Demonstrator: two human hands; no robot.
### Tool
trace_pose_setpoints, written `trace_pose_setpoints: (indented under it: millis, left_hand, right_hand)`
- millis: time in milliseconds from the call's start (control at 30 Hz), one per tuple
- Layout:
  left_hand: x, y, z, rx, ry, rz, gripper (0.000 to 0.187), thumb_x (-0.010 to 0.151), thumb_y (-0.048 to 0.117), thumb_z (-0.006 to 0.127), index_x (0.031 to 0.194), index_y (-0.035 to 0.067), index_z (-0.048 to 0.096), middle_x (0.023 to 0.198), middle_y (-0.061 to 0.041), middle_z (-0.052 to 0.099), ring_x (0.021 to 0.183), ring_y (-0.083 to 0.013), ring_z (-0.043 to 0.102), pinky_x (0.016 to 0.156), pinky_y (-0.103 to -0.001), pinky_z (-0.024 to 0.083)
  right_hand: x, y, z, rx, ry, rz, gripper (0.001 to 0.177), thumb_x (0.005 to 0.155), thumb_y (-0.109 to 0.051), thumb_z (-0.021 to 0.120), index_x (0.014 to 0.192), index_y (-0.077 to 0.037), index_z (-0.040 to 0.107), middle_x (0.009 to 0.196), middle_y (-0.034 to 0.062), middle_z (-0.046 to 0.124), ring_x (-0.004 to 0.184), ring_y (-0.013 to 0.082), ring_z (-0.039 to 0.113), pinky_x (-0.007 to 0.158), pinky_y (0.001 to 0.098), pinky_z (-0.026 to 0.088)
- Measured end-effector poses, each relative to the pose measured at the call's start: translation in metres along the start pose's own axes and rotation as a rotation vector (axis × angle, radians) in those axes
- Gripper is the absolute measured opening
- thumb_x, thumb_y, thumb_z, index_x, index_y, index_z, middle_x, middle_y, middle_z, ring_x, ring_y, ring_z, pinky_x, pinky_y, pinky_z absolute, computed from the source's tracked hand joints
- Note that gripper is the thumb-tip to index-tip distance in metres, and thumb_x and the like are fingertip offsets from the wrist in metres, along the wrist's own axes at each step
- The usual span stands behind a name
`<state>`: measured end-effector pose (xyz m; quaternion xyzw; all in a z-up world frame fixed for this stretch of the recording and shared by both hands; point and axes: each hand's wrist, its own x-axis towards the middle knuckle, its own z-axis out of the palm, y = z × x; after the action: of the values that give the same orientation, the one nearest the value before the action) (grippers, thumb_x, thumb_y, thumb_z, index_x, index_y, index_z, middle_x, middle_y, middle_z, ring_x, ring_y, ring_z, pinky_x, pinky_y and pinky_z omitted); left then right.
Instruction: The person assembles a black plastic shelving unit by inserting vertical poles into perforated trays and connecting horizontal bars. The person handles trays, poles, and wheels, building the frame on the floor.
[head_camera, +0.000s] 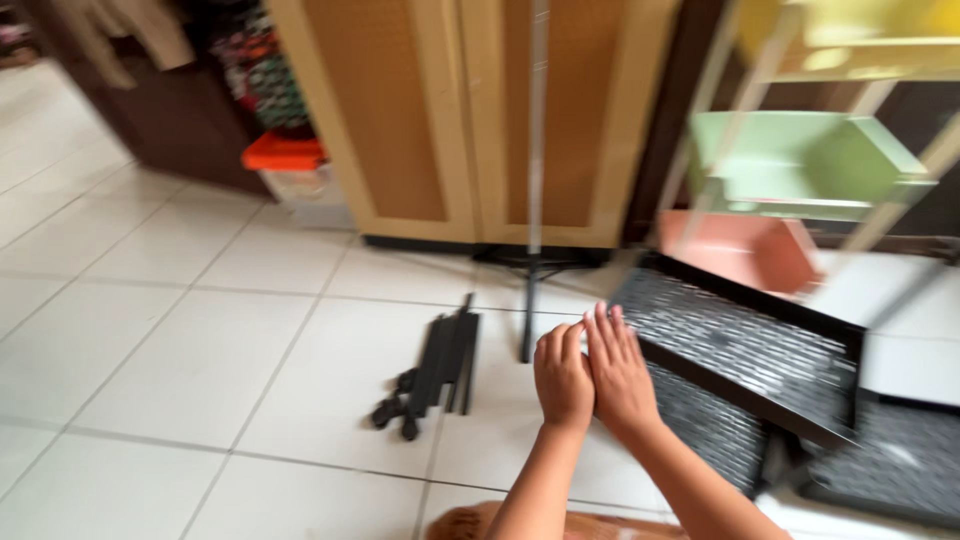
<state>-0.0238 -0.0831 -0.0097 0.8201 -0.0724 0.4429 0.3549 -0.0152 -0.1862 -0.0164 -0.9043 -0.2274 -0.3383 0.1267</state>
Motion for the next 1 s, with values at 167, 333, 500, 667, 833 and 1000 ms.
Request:
trace_pose_setpoints:
  millis: [167,333,500,667,833,1000]
  left_hand:
    - [0.0,0.088,0.031,-0.068,-0.166,0.314,0.021,0.093,0.008,0.064,0.113,0.005,0.069,0.119,-0.011,0.069,0.12,-0.0312,0.062,0.114,-0.045,0.043]
    - [-0.011,0.114,0.038,0.076,-0.5,0.197,0.024,0.078,0.03,0.079,0.095,0.014,0.077,0.097,-0.012,0.069,0.106,-0.0325,0.06,0.109,-0.046,0.038]
    - [-0.015,0.105,0.029,0.14,-0.549,0.239,0.016,0.077,0.039,0.08,0.08,0.023,0.078,0.089,-0.007,0.069,0.103,-0.0289,0.062,0.108,-0.046,0.041]
    - [-0.014,0.104,-0.01,0.127,-0.716,0.245,0.016,0.082,0.04,0.078,0.085,0.025,0.079,0.088,-0.004,0.07,0.099,-0.0246,0.065,0.096,-0.045,0.043]
    - [0.003,0.106,-0.054,0.221,-1.068,0.101,0.016,0.081,0.042,0.078,0.09,0.029,0.08,0.089,-0.002,0.076,0.095,-0.0216,0.07,0.1,-0.047,0.04]
    - [0.022,0.095,-0.066,0.166,-1.268,-0.001,0.025,0.077,0.041,0.083,0.093,0.022,0.079,0.095,-0.004,0.077,0.098,-0.0246,0.071,0.099,-0.047,0.046]
  right_hand:
    - [-0.031,0.067,-0.083,-0.341,-0.117,0.317,0.07,0.093,-0.03,0.047,0.157,-0.007,0.03,0.167,0.017,0.02,0.157,0.0381,0.007,0.123,0.061,0.01]
    - [-0.065,0.113,-0.113,-0.373,-0.281,0.645,0.072,0.091,-0.029,0.051,0.158,-0.013,0.031,0.169,0.0168,0.018,0.152,0.0517,0.006,0.117,0.0668,0.01]
    - [-0.083,0.131,-0.11,-0.282,-0.182,0.661,0.071,0.089,-0.026,0.053,0.156,-0.013,0.036,0.168,0.022,0.021,0.151,0.0527,0.017,0.116,0.0617,0.022]
    - [-0.08,0.127,-0.105,-0.222,-0.148,0.711,0.075,0.087,-0.022,0.056,0.157,-0.008,0.036,0.166,0.0286,0.025,0.149,0.0512,0.027,0.113,0.0579,0.03]
    - [-0.062,0.128,-0.1,-0.122,-0.153,0.81,0.071,0.089,-0.024,0.055,0.154,-0.002,0.034,0.157,0.0285,0.035,0.136,0.0523,0.043,0.106,0.0578,0.039]
    - [-0.05,0.135,-0.077,0.162,-0.172,0.748,0.061,0.1,-0.028,0.049,0.152,0.001,0.037,0.138,0.0307,0.054,0.12,0.0506,0.06,0.101,0.0554,0.048]
